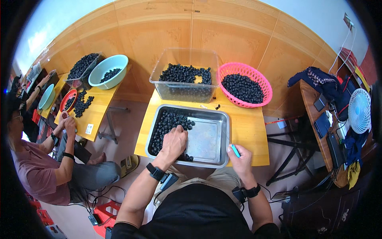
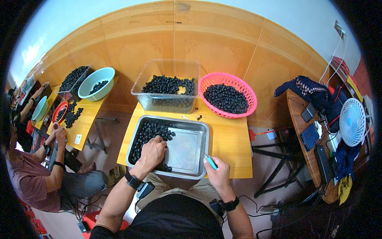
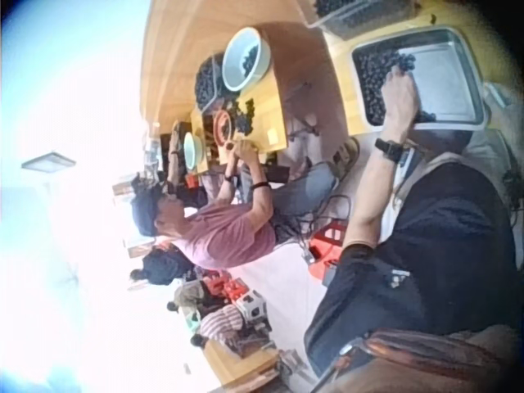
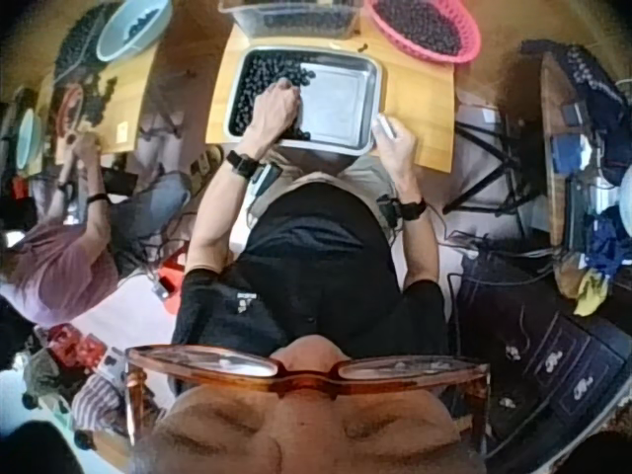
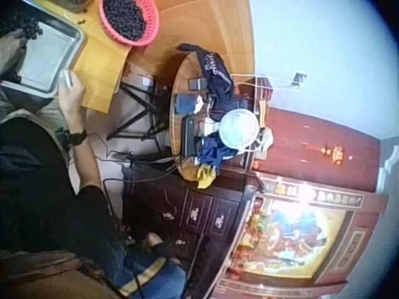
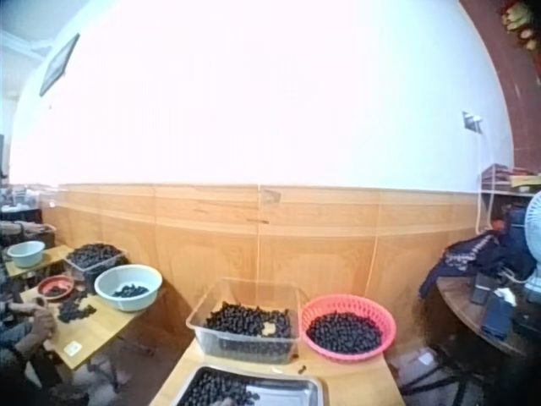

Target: Using a small knife to trim flash or protrusions from molded plastic or rubber parts.

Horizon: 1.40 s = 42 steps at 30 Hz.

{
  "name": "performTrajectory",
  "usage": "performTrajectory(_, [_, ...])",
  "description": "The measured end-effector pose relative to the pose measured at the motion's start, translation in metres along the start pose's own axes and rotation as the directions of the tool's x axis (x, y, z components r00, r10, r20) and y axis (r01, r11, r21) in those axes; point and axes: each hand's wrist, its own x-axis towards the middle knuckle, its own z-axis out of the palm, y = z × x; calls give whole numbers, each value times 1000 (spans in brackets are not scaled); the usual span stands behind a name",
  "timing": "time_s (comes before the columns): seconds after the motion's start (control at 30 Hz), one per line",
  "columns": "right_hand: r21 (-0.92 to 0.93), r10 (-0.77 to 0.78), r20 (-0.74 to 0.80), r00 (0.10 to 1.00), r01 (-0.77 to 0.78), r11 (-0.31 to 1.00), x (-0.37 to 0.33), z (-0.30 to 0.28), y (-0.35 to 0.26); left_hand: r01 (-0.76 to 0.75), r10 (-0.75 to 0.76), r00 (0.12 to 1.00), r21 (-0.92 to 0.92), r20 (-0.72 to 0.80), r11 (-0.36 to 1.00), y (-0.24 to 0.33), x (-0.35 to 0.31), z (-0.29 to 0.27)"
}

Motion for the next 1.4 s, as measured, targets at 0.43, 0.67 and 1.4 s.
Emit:
performTrajectory(0.43, [-24,-72,48,996,73,997,-12,4,-9,-72,62,996,-190,-56,979,13,-10,-17])
performTrajectory(0.67, [39,-72,127,989,68,997,-14,11,-3,157,-149,978,-986,148,55,24,-19,-17])
performTrajectory(1.4, [-103,-351,245,904,385,917,-11,20,-42,226,15,947,-633,321,-741,52,-41,-26])
